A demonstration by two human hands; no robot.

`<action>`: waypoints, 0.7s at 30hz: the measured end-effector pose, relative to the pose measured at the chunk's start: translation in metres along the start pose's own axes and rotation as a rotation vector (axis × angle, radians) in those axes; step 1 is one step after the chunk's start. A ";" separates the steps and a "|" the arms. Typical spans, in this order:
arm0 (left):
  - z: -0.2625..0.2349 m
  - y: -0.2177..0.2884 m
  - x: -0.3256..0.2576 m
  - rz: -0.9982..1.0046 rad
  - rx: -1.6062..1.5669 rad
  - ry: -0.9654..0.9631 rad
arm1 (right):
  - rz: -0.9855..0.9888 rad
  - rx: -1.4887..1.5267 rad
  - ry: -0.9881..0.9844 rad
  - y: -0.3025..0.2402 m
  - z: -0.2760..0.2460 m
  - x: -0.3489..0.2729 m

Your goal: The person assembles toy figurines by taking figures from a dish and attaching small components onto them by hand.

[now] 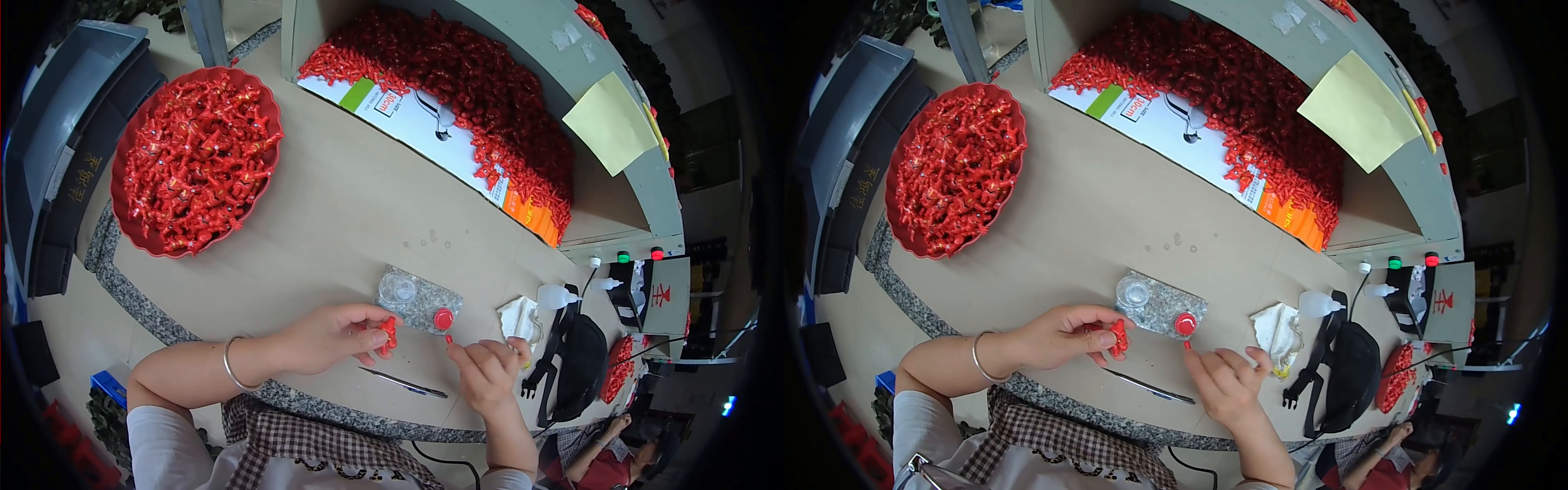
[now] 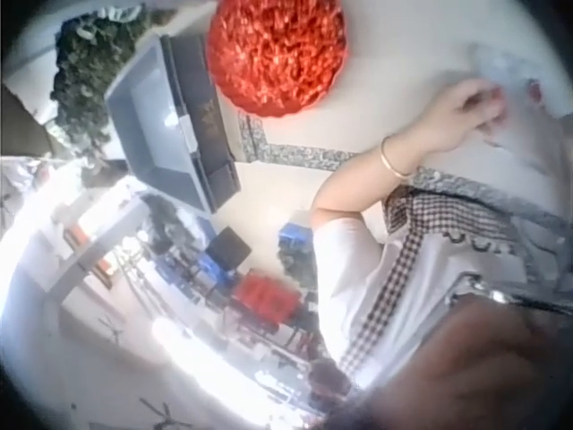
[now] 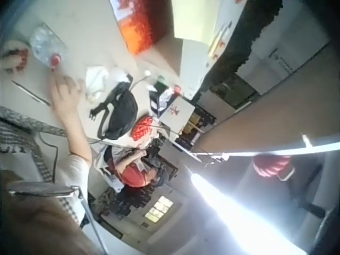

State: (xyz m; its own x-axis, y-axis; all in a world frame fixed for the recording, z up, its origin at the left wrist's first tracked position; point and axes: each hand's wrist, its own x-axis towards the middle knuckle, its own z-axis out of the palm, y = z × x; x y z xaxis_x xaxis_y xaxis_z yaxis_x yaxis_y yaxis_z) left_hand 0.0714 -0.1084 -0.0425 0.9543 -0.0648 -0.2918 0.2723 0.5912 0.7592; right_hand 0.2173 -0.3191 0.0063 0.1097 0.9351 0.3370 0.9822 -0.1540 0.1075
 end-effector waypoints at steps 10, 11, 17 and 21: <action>0.004 -0.002 0.001 0.113 0.205 0.053 | 0.420 0.468 0.327 -0.047 0.004 0.023; 0.005 -0.005 0.000 0.148 0.203 0.069 | 0.418 0.472 0.337 -0.050 0.005 0.024; 0.008 -0.012 -0.001 0.341 0.341 0.089 | 0.361 0.314 0.321 -0.063 0.017 0.019; 0.009 -0.008 -0.002 0.421 0.430 0.087 | 0.310 0.266 0.343 -0.063 0.021 0.023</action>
State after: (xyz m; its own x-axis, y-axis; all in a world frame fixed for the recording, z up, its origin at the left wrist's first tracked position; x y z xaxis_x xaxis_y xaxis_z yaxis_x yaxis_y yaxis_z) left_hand 0.0684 -0.1203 -0.0425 0.9822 0.1808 0.0518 -0.0835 0.1726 0.9814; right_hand 0.1609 -0.2815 -0.0125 0.3885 0.6935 0.6067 0.9212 -0.2782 -0.2718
